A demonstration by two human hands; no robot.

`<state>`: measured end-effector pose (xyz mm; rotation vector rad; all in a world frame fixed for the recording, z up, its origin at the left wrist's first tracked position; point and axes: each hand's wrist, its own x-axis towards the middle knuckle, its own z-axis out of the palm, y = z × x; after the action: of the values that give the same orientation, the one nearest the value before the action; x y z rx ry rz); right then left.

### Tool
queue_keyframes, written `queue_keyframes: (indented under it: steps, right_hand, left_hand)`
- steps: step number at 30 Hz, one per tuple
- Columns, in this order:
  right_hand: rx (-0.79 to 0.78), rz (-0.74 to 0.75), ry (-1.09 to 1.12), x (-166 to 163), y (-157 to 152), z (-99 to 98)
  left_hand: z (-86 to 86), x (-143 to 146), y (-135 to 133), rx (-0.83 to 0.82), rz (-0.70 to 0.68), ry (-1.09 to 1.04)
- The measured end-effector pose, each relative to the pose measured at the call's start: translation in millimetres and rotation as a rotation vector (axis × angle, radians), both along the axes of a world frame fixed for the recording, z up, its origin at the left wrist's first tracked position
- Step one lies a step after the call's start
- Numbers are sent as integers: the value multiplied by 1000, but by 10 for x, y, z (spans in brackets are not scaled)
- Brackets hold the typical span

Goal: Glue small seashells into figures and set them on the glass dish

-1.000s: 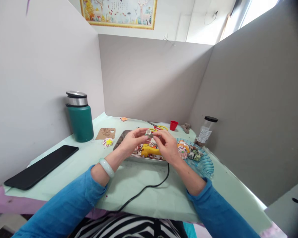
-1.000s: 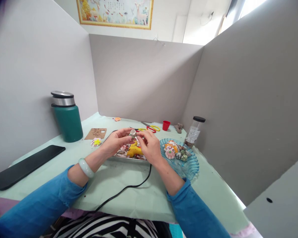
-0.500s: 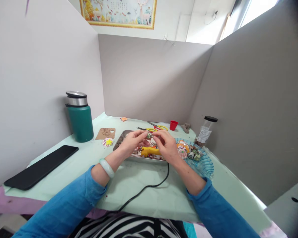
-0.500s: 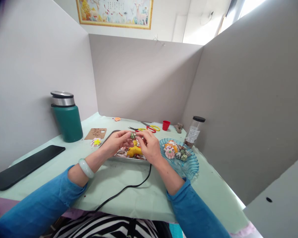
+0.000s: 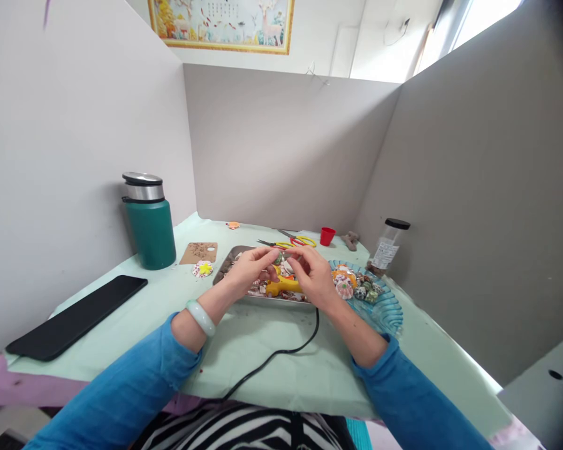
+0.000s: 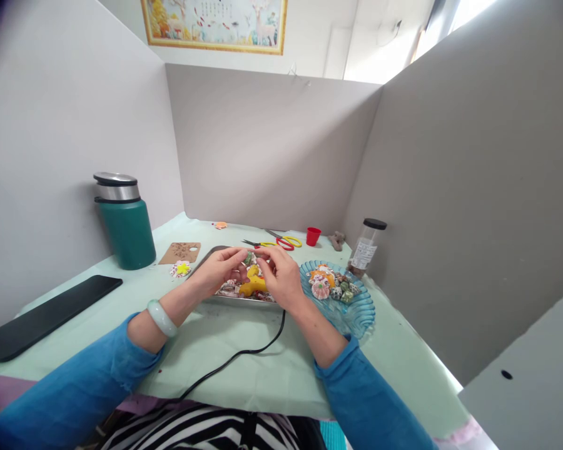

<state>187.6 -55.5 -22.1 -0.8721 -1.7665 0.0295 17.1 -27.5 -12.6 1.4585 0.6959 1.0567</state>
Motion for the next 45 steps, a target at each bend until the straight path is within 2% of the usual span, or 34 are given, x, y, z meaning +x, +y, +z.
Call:
queue_keyframes:
  steps: [8,15,19,24,31,36,40,45]
  right_hand:
    - [-39,2,5,-10,7,-1]
    - [-239,32,242,22,113,-51]
    - [-295,53,283,27,120,-62]
    - [-245,19,211,7,86,-41]
    - [18,-73,28,3,13,-6]
    - [89,-96,-128,23,13,-39]
    - [34,-103,-83,20,21,-42]
    - [-162,-22,110,24,75,-46]
  left_hand:
    - [4,10,-8,26,1,49]
    - [31,-2,-42,34,9,98]
    - [53,7,-61,69,42,164]
    - [48,15,-63,112,103,223]
    - [66,3,-81,147,43,224]
    - [60,8,-77,108,39,237]
    - [20,24,-37,63,62,194]
    - [14,24,-22,50,142,167]
